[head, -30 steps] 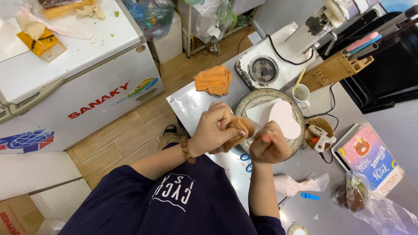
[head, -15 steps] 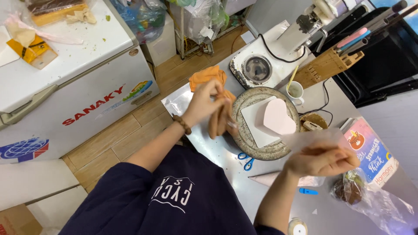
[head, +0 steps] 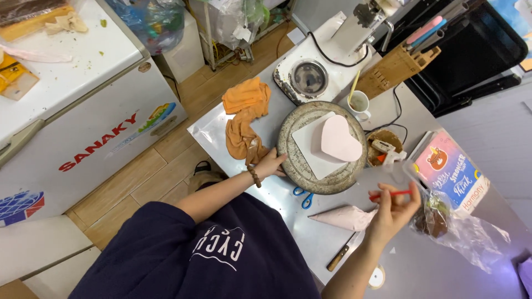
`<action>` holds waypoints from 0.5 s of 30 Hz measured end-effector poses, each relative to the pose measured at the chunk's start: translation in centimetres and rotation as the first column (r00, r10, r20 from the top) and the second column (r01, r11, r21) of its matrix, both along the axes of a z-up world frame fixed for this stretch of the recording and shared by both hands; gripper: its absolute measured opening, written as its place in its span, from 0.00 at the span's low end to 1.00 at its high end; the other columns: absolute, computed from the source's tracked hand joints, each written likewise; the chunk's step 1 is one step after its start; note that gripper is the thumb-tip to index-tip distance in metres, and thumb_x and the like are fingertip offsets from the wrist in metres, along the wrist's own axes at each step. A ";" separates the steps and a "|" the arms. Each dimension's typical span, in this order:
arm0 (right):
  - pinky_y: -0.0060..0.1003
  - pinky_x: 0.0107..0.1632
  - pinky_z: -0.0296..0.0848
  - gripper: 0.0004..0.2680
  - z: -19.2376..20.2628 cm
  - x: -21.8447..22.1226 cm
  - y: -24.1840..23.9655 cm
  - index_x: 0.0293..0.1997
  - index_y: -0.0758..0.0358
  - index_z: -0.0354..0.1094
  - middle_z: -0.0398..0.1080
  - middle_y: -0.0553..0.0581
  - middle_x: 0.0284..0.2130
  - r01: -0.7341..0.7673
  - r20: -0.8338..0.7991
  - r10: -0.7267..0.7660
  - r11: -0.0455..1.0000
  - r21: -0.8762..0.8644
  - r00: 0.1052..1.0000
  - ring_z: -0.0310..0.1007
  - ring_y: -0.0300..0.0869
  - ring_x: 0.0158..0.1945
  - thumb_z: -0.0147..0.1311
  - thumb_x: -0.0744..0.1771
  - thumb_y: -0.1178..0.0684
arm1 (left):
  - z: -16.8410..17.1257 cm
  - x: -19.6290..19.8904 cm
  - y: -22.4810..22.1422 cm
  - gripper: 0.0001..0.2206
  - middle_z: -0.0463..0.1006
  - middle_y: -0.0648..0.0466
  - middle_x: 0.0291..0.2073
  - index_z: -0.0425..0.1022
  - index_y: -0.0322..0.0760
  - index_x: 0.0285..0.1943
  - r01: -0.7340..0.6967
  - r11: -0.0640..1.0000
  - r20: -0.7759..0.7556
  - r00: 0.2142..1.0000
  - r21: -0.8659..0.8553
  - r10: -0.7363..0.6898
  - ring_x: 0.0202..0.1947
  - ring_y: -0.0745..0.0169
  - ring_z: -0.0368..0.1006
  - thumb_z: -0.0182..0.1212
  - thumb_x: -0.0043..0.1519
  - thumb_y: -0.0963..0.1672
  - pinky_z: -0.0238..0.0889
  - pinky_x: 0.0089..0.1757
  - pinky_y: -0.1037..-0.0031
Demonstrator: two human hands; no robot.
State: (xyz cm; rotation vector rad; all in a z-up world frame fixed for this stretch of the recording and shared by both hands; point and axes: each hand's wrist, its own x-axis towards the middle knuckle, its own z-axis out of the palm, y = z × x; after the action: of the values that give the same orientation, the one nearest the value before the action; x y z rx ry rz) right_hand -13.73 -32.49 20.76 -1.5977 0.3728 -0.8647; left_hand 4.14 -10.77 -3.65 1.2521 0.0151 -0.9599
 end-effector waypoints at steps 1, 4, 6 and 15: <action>0.30 0.44 0.75 0.18 -0.4 0.0 -0.5 0.72 0.64 0.48 0.74 0.60 0.42 0.001 -0.005 -0.001 1.000 -0.001 1.000 0.74 0.38 0.39 0.48 0.72 0.65 | -0.5 -0.4 0.0 0.33 0.69 0.42 0.62 0.44 0.42 0.77 0.001 1.000 -0.005 1.000 -0.001 -0.001 0.52 0.46 0.76 0.51 0.65 0.51 0.77 0.45 0.55; 0.31 0.45 0.76 0.15 -2.0 0.2 -2.4 0.67 0.67 0.54 0.75 0.59 0.39 -0.093 -0.164 0.102 0.994 0.061 0.981 0.75 0.37 0.39 0.49 0.72 0.64 | -1.1 -1.4 0.5 0.25 0.70 0.41 0.63 0.48 0.37 0.74 -0.029 0.997 -0.052 0.998 -0.073 0.025 0.54 0.42 0.78 0.49 0.70 0.48 0.78 0.47 0.54; 0.30 0.38 0.70 0.11 -4.1 0.7 -3.9 0.61 0.70 0.60 0.74 0.57 0.33 -0.157 -0.313 0.183 0.982 0.108 0.932 0.72 0.37 0.32 0.53 0.72 0.62 | -0.4 -2.0 1.8 0.24 0.70 0.42 0.62 0.49 0.39 0.73 -0.026 0.999 -0.032 0.999 -0.021 0.025 0.54 0.43 0.77 0.49 0.70 0.48 0.78 0.46 0.54; 0.29 0.29 0.65 0.15 -4.0 7.6 -1.1 0.58 0.71 0.69 0.72 0.54 0.26 -0.393 -0.586 0.331 0.919 0.022 0.739 0.68 0.34 0.26 0.62 0.65 0.63 | 0.9 -5.6 5.9 0.29 0.71 0.47 0.62 0.46 0.43 0.76 0.047 0.993 -0.117 0.991 -0.108 -0.060 0.52 0.49 0.79 0.52 0.68 0.49 0.78 0.47 0.58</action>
State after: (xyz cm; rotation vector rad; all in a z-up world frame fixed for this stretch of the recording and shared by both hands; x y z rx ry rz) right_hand -6.14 -33.59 16.78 -1.9371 0.4244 -0.0697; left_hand -1.42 -4.82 -2.77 1.1014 0.0247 -1.0679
